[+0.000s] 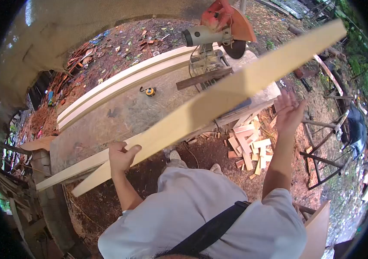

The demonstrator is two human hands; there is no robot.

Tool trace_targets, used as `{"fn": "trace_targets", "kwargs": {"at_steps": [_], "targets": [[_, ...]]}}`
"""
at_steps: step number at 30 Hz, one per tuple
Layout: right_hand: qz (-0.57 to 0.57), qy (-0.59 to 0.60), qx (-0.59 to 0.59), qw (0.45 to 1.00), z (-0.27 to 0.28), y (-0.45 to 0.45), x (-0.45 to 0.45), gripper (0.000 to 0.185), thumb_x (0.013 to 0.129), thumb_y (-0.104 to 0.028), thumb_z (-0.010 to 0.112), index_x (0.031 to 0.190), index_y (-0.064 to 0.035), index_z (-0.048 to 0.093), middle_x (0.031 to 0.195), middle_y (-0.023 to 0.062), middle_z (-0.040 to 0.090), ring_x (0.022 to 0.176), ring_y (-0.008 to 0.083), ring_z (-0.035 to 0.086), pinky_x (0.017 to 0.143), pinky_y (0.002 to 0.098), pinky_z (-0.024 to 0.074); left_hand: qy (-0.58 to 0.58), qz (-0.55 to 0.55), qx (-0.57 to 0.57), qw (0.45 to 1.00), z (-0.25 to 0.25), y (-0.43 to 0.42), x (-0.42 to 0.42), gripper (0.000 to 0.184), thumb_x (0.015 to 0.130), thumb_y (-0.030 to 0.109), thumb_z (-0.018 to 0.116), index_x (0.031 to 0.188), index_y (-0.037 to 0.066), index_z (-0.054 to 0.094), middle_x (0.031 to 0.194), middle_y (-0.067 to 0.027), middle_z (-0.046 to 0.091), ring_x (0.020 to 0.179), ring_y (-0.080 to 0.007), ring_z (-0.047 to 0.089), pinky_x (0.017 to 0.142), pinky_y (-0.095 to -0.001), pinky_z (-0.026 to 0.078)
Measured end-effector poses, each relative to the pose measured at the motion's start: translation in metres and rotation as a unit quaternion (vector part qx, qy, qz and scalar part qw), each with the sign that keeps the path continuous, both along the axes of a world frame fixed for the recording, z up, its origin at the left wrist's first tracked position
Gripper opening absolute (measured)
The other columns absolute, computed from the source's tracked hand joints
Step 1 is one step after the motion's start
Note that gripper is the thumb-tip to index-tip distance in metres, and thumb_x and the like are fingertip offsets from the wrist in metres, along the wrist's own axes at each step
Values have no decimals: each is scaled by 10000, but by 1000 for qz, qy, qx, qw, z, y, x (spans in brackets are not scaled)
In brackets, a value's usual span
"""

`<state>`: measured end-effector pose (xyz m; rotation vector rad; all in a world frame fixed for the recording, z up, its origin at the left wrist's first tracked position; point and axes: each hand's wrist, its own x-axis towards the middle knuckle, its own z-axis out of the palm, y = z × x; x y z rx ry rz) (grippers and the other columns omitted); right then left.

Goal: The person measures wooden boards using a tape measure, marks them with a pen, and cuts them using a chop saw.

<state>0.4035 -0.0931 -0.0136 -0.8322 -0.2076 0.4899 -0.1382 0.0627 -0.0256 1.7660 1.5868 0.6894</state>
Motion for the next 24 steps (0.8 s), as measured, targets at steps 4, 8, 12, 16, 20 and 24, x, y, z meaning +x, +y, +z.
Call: {"fn": "trace_targets", "kwargs": {"at_steps": [4,8,12,16,20,24], "targets": [[41,100,10,994,-58,32,-37,556,1014,-535,428,1240,-41,545,1176,133,658,1006,255,646,922,436,524,121,-75,33,989,-36,43,-18,618,619,543,856,596,-27,619,555,-140,579,480,-240,552,495,-374,448],[-10,121,-122,985,-175,78,-64,225,1019,-231,510,1144,-50,556,975,70,638,887,204,650,797,360,581,189,-103,-143,966,-50,103,-30,634,663,587,802,647,-32,662,658,-193,647,664,-345,663,625,-437,504],[45,183,-290,938,-218,122,-105,72,908,-64,550,897,-1,582,814,86,586,720,211,613,688,404,593,165,-122,-115,972,-107,171,-75,517,739,478,776,848,-22,705,760,-178,690,783,-331,694,717,-429,518],[71,98,-363,924,-225,183,-152,113,899,-140,573,886,-30,594,786,85,588,682,209,604,580,392,545,112,-174,-98,973,-162,231,-116,503,805,378,740,1132,3,669,929,-171,715,873,-283,687,800,-406,510],[69,105,-458,880,-249,219,-164,211,927,-234,590,865,-32,594,730,75,589,605,220,588,534,374,503,33,-232,-127,964,-200,268,-131,510,868,252,671,1311,21,572,1158,-187,681,1030,-259,648,897,-403,474],[58,132,-503,852,-245,234,-177,276,950,-294,578,881,-29,608,724,98,615,548,223,574,512,373,497,136,-143,-308,931,-183,288,-124,466,877,254,646,1261,-5,607,1180,-207,670,1087,-292,642,931,-402,468]]}}
